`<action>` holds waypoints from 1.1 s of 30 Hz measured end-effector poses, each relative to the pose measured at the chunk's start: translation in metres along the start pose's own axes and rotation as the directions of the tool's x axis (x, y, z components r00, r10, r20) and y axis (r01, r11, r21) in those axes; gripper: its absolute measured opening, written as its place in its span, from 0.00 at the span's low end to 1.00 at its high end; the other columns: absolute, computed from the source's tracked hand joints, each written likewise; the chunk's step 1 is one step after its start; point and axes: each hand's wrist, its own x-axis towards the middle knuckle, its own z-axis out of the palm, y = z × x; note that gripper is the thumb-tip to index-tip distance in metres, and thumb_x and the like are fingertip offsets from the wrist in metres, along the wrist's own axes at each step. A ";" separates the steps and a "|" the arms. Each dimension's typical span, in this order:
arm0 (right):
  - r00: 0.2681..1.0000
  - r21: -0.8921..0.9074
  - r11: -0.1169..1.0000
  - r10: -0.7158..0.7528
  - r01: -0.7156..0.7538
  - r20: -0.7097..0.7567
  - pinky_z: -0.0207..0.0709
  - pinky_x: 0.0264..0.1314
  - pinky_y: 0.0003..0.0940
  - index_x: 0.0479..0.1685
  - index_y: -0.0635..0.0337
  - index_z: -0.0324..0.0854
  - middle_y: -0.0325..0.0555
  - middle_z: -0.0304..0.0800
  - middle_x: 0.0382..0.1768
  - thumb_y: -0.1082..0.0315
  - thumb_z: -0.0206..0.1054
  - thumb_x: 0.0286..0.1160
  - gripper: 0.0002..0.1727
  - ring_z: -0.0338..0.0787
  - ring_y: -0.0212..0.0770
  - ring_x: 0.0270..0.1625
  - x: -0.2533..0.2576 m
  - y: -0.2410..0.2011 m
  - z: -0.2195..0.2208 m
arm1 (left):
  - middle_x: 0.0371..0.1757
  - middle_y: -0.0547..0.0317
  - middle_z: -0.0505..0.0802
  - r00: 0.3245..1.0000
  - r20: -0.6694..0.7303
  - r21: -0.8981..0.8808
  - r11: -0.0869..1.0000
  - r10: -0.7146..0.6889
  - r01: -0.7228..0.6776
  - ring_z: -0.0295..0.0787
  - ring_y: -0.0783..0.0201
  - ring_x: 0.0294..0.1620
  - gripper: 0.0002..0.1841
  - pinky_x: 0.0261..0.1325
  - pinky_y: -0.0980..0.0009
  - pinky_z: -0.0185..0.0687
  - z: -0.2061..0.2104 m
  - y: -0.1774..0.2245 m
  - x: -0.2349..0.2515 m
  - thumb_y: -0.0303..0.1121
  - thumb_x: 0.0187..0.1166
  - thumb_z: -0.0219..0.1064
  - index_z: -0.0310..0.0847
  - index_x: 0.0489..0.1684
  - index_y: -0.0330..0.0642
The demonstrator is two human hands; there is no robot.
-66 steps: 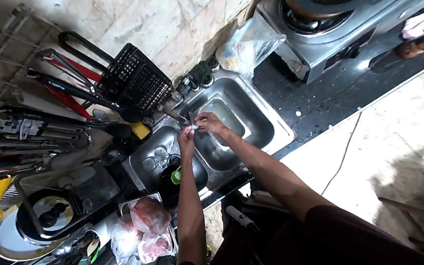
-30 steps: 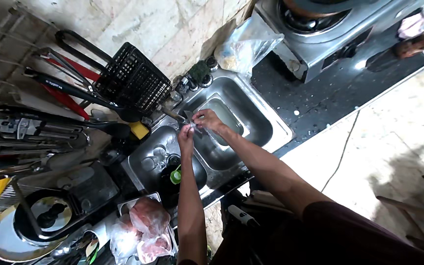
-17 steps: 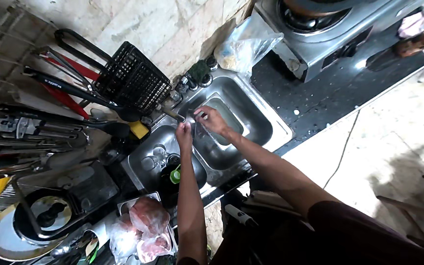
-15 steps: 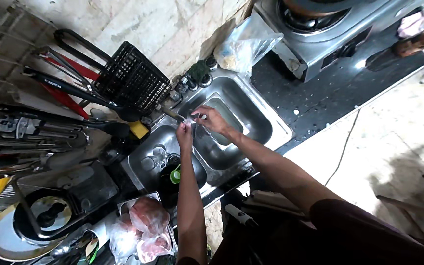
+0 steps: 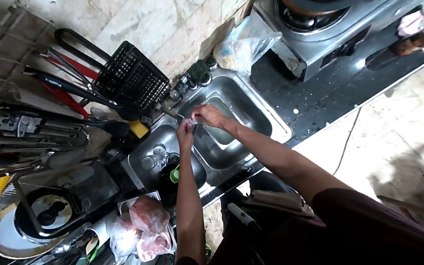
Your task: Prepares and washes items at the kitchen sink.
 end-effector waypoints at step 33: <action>0.875 0.757 0.513 0.457 -0.405 0.159 0.82 0.69 0.47 0.74 0.57 0.77 0.52 0.87 0.65 0.45 0.53 0.92 0.28 0.88 0.43 0.64 -0.034 0.033 0.029 | 0.57 0.49 0.91 0.993 -0.010 -0.374 0.921 -0.121 0.108 0.87 0.64 0.58 0.16 0.65 0.65 0.84 0.009 0.000 0.002 0.31 0.86 0.64 0.80 0.66 0.33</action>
